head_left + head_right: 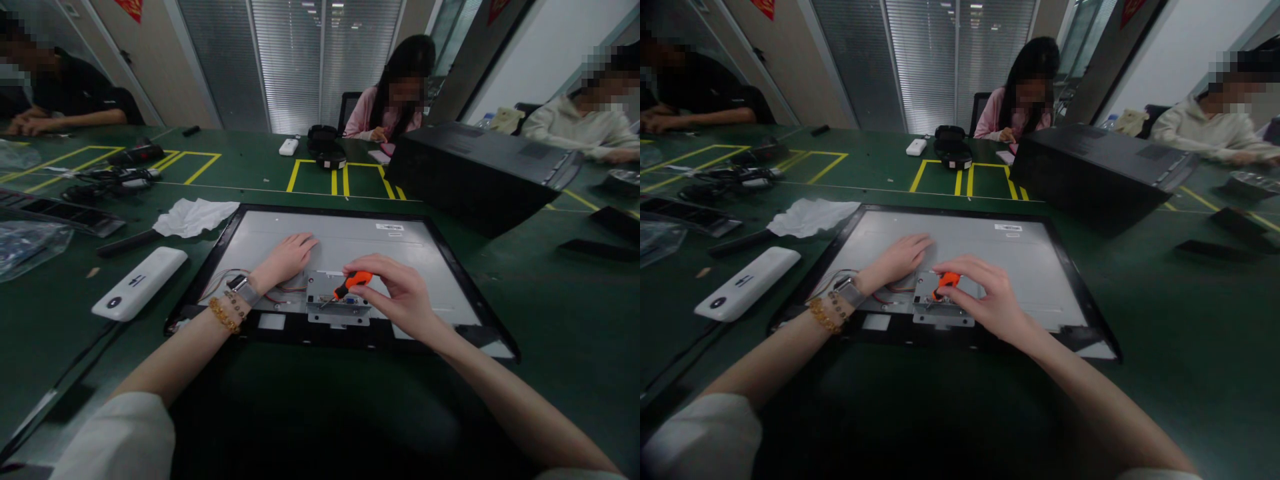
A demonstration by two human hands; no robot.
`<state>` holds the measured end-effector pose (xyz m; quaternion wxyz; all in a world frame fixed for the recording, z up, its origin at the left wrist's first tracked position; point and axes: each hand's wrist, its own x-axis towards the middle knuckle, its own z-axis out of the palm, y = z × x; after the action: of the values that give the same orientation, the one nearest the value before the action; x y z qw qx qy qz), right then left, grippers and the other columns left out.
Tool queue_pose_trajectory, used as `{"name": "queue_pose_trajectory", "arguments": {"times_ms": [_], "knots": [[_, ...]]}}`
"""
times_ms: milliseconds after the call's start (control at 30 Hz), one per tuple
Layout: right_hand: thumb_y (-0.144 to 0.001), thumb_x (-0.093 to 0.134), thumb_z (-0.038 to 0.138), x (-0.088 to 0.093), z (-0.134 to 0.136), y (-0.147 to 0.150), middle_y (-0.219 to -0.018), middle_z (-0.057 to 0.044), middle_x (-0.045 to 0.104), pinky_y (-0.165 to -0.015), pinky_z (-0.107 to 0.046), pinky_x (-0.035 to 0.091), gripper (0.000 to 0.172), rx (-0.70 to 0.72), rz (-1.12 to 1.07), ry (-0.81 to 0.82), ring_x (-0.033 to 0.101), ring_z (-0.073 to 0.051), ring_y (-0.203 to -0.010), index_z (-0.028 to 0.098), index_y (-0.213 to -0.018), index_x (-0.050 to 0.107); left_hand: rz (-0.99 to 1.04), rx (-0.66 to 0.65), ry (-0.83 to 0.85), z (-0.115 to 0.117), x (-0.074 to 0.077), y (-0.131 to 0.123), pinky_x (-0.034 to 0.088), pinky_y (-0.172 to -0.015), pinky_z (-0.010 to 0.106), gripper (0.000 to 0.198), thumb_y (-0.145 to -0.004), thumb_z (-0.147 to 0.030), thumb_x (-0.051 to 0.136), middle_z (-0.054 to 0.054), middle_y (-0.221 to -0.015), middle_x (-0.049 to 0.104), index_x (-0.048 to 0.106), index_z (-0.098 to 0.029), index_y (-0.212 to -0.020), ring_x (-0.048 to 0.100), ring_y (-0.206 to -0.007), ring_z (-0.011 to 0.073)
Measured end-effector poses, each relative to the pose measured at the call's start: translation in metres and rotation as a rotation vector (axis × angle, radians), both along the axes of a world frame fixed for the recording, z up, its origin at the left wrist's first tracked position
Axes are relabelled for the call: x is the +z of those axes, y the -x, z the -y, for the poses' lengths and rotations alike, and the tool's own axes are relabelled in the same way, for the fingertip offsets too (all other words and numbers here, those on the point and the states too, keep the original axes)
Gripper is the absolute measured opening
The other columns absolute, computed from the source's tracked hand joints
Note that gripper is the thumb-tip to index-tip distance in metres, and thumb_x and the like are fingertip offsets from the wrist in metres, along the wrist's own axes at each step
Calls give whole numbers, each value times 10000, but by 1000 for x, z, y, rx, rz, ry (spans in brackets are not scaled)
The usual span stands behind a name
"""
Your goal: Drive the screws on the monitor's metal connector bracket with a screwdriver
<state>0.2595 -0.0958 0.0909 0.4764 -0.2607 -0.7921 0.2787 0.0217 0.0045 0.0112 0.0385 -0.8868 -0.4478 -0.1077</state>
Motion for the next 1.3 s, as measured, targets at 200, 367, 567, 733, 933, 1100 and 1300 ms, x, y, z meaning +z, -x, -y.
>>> {"name": "queue_pose_trajectory", "arguments": {"times_ms": [200,367,567,733,933,1100,1300], "knots": [[-901,538,112,10,4,-4,-1160,-76,703,-905,-401,538,380,34,35,14,656,-212,-1073,244,-1245,634,2,0,4,0,1,-1,384,-1054,381,382,-963,-170,396,130,-1385,520,523,-127,-1321,508,-1234,232],[-880,561,95,7,4,-3,-1169,-59,710,-890,-388,552,439,47,28,45,669,-203,-1057,264,-1282,614,8,-3,8,1,2,-1,382,-1054,379,375,-964,-171,393,122,-1391,515,519,-134,-1316,505,-1236,227],[-851,661,130,1,0,-1,-1048,-20,711,-776,-335,557,460,6,5,-46,666,-172,-913,351,-1254,635,5,-11,21,2,3,-1,378,-1055,387,382,-967,-163,380,144,-1389,510,517,-118,-1320,505,-1235,236],[-892,543,122,7,3,-4,-1192,-54,679,-909,-419,521,475,47,39,17,636,-214,-1082,315,-1324,583,22,-9,13,0,0,0,376,-1059,397,383,-965,-163,373,133,-1393,513,517,-136,-1319,498,-1246,232],[-899,498,110,11,6,-5,-1222,-42,692,-948,-432,514,493,87,57,59,650,-213,-1107,305,-1347,561,9,-4,22,-1,-1,0,364,-1064,370,375,-966,-161,411,137,-1394,510,530,-111,-1319,499,-1245,244],[-899,540,116,7,3,-3,-1170,-51,705,-902,-408,535,450,74,38,25,660,-206,-1062,295,-1307,598,1,-12,4,0,0,0,367,-1063,382,382,-971,-159,398,134,-1395,508,514,-117,-1333,487,-1258,243],[-881,635,170,5,0,0,-1019,-47,710,-772,-356,562,339,9,33,-29,667,-189,-909,299,-1192,676,1,-8,15,1,1,0,380,-1057,386,383,-963,-165,391,130,-1396,508,515,-134,-1324,504,-1233,235]]}}
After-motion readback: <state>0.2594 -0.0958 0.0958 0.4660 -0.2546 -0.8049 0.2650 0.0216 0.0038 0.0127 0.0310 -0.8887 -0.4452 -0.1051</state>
